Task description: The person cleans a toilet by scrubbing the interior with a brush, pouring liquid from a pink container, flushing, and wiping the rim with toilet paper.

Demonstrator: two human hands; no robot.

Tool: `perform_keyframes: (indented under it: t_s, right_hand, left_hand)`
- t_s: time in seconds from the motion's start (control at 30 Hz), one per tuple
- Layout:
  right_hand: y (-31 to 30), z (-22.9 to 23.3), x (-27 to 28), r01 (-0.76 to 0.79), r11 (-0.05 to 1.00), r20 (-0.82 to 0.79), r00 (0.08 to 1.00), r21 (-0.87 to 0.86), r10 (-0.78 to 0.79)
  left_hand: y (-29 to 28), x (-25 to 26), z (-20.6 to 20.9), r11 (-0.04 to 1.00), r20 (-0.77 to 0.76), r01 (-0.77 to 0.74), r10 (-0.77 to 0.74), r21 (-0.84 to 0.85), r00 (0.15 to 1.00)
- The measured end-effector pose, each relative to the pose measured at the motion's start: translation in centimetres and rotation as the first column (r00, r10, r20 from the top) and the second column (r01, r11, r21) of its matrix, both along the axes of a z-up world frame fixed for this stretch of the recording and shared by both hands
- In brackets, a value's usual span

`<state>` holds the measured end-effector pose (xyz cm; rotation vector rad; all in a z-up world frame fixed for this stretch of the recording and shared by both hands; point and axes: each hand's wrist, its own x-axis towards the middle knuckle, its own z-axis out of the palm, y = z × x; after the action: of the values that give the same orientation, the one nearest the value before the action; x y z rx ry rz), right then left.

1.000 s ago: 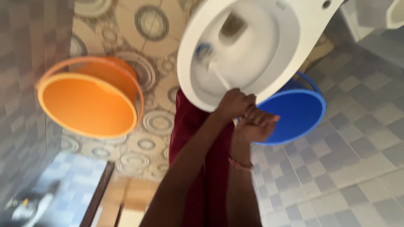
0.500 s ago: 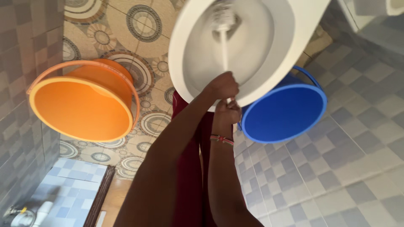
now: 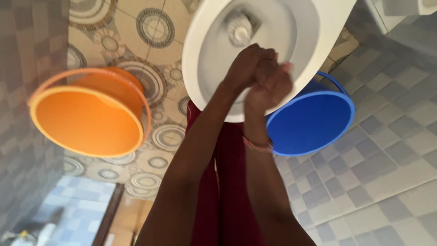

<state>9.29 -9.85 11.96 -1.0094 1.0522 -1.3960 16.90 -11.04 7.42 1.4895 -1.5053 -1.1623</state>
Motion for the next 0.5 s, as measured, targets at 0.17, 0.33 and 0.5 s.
perform_keyframes:
  t_s: [0.17,0.33,0.5]
  right_hand:
    - [2.9,7.3,-2.0,-0.103,0.989,0.303,0.951,0.107,0.067]
    - [4.6,9.6,-4.9,-0.225,0.953,-0.69,0.657,0.204,0.303]
    - [4.6,11.4,-10.5,-0.228,0.485,-0.435,0.237,0.844,0.869]
  left_hand:
    - [4.7,-2.9,2.9,0.975,0.073,-0.22,0.217,0.035,0.973]
    - [4.6,-1.5,2.6,0.956,-0.14,0.189,-0.16,0.222,0.977]
    - [4.8,-4.5,3.8,0.668,-0.133,0.432,-0.45,0.606,0.883]
